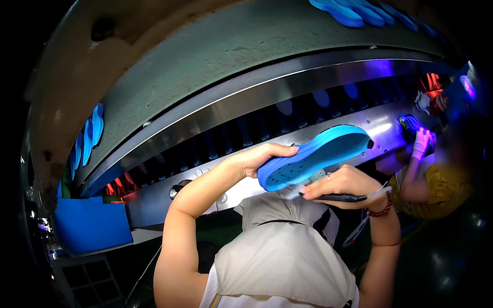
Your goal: The person applies glue to the bottom of shoe soles using a brush, handles multiple soles one at a time, and places them onto a moving conveyor belt.
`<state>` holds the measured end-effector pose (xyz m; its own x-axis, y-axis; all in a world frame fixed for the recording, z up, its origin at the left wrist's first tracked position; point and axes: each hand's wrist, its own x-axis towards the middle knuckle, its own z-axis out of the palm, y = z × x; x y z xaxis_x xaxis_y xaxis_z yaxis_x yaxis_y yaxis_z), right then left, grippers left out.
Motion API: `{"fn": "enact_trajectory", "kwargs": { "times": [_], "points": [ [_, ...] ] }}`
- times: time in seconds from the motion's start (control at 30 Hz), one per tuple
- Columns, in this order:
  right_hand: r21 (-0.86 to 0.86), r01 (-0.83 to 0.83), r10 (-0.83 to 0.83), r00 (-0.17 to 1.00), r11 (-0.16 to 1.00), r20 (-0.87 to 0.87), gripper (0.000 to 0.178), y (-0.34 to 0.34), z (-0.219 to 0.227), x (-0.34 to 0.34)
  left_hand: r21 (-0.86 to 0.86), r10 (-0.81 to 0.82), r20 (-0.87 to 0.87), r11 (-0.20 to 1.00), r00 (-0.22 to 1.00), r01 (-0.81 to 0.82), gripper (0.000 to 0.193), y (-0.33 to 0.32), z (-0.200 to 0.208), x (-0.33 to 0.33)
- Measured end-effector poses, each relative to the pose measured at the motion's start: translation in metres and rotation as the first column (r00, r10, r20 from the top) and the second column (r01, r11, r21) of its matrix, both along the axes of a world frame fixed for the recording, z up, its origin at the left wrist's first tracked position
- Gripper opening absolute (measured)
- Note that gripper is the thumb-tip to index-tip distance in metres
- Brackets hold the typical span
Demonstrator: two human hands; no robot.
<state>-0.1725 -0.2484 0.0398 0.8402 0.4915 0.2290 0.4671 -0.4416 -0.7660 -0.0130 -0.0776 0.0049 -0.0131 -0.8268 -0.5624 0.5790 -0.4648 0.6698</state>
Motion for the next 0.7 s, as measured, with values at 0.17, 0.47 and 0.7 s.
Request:
{"fn": "enact_trajectory", "kwargs": {
  "times": [0.17, 0.47, 0.7],
  "points": [
    [0.110, 0.160, -0.161, 0.987, 0.981, -0.001, 0.014, -0.006, 0.001, -0.006, -0.035, -0.041, -0.169, 0.999, 0.985, 0.035, 0.057, 0.009, -0.006, 0.006],
    [0.224, 0.229, -0.228, 0.973, 0.947, -0.034, 0.018, -0.015, -0.012, -0.015, 0.038, 0.035, -0.006, 0.999, 0.999, -0.035, 0.061, 0.025, 0.001, 0.013],
    [0.354, 0.402, -0.397, 0.913, 0.844, -0.091, 0.019, -0.014, -0.021, -0.019, -0.051, 0.173, -0.030, 0.983, 0.984, -0.174, 0.059, 0.039, -0.005, 0.024]
  ]
}}
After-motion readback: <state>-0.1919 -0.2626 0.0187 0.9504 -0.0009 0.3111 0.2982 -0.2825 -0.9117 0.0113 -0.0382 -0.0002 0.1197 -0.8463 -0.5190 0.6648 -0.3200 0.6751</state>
